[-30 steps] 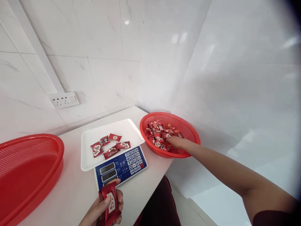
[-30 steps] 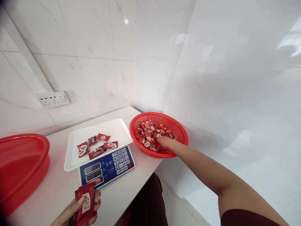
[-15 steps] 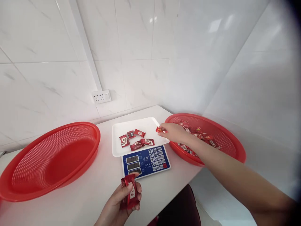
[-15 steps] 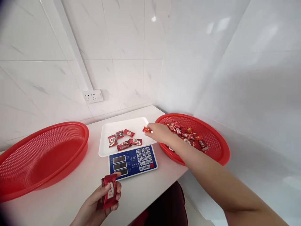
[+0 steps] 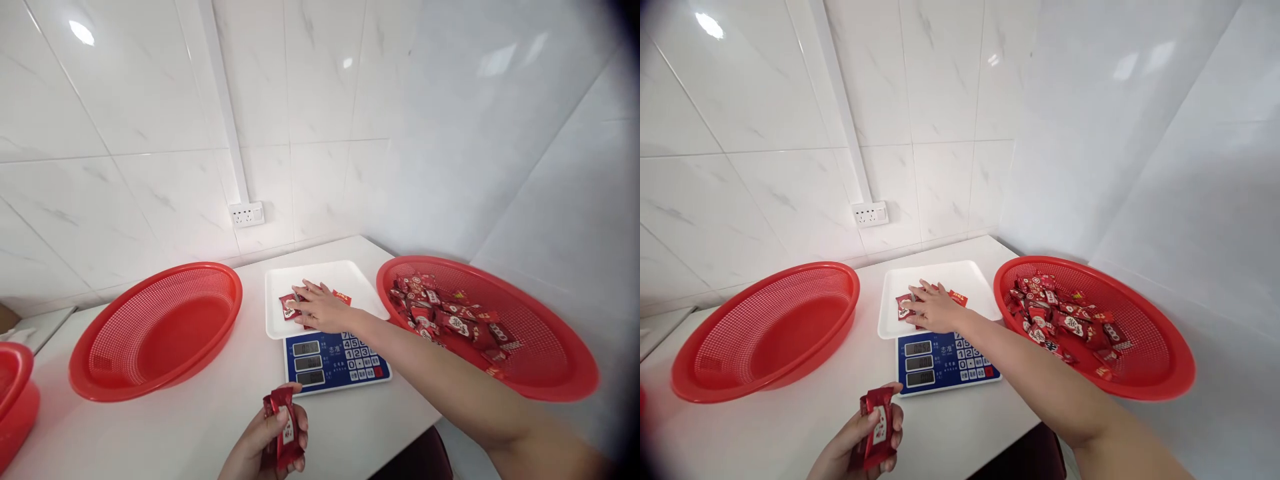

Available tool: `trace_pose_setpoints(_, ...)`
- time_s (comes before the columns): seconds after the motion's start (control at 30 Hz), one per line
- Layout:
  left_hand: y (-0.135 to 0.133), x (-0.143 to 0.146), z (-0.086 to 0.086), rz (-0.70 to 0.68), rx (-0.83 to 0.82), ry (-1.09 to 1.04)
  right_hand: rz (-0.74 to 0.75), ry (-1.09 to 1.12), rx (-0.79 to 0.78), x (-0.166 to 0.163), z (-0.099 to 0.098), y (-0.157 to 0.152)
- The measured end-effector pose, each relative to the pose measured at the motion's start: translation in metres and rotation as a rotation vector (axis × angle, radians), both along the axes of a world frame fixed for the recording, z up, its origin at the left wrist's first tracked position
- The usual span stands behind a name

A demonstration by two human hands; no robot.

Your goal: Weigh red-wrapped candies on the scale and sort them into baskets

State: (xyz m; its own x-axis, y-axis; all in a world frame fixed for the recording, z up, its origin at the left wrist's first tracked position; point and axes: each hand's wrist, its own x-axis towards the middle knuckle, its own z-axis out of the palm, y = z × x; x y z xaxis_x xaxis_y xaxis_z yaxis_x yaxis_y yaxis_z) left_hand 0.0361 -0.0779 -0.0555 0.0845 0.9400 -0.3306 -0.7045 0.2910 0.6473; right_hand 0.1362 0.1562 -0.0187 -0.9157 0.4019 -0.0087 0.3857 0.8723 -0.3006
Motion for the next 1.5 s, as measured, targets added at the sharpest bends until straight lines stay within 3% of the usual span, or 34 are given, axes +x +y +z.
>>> trace_pose_setpoints(0.17, 0.001, 0.001, -0.004, 0.003, 0.031, -0.002, -0.099, 0.047, -0.004, 0.000, -0.002, 0.025)
trace_pose_setpoints(0.37, 0.001, 0.000, -0.007, -0.009, 0.021, -0.004, -0.384, 0.312, -0.039, 0.039, 0.003, 0.029)
trace_pose_setpoints(0.5, 0.005, 0.004, -0.005, -0.022, 0.004, -0.005, -0.557, 0.122, -0.014, 0.066, -0.001, 0.017)
trace_pose_setpoints(0.67, 0.013, 0.014, -0.002, -0.067, 0.031, 0.012, -0.519, 0.082, 0.023, 0.075, -0.006, 0.011)
trace_pose_setpoints(0.9, 0.014, 0.019, -0.005, -0.097, 0.047, 0.028, -0.420, 0.179, -0.043, 0.056, -0.007, 0.016)
trace_pose_setpoints(1.1, 0.011, 0.018, -0.006, -0.078, 0.044, 0.049, -0.422, 0.366, -0.149, 0.054, 0.001, -0.012)
trace_pose_setpoints(1.2, 0.011, 0.019, -0.003, -0.067, 0.033, 0.041, -0.365, 0.459, -0.348, 0.063, 0.009, -0.041)
trace_pose_setpoints(1.33, 0.017, 0.026, 0.004, -0.228, 0.044, 0.011, -0.045, 0.339, -0.786, 0.077, 0.013, -0.085)
trace_pose_setpoints(1.4, 0.021, 0.032, 0.008, -0.346, 0.093, 0.035, 0.032, 0.272, -0.973, 0.082, 0.008, -0.101)
trace_pose_setpoints(1.5, 0.026, 0.043, 0.014, -0.431, 0.152, 0.082, 0.026, 0.306, -1.295, 0.086, -0.010, -0.114)
